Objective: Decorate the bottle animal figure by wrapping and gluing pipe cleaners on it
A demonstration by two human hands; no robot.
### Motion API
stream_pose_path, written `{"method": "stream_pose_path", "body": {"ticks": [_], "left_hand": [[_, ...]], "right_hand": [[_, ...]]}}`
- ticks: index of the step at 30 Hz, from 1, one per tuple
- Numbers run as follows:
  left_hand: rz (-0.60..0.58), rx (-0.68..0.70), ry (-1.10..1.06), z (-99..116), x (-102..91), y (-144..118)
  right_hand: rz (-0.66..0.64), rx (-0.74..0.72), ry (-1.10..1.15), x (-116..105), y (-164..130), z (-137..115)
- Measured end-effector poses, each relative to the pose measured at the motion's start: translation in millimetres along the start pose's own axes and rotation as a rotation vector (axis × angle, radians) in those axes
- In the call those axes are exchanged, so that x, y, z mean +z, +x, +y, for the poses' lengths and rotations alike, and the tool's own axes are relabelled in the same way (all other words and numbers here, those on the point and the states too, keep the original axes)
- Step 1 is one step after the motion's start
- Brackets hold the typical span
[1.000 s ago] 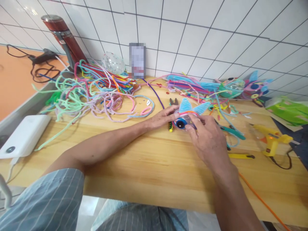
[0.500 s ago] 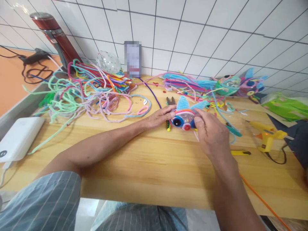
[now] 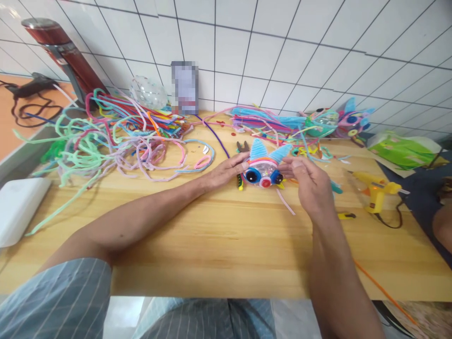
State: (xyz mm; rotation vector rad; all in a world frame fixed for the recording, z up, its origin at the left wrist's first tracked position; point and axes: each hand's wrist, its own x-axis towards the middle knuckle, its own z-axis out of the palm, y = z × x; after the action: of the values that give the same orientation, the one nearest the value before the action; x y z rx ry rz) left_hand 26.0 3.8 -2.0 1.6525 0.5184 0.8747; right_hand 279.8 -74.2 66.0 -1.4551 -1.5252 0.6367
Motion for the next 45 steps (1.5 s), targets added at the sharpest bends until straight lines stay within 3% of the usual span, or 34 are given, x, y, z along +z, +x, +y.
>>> {"method": "stream_pose_path", "body": {"ticks": [7, 16, 45], "left_hand": [[0.005, -0.005, 0.013, 1.2, 0.1, 0.1], [0.012, 0.003, 0.002, 4.3, 1.3, -0.4], [0.014, 0.011, 0.019, 3.5, -0.9, -1.2]], "right_hand": [[0.015, -0.025, -0.046, 1.8, -1.3, -0.5], [-0.044, -0.411, -0.512, 4.5, -10.8, -15.8], [-0.087, -0.469, -0.534, 4.3, -16.4, -17.9]]}}
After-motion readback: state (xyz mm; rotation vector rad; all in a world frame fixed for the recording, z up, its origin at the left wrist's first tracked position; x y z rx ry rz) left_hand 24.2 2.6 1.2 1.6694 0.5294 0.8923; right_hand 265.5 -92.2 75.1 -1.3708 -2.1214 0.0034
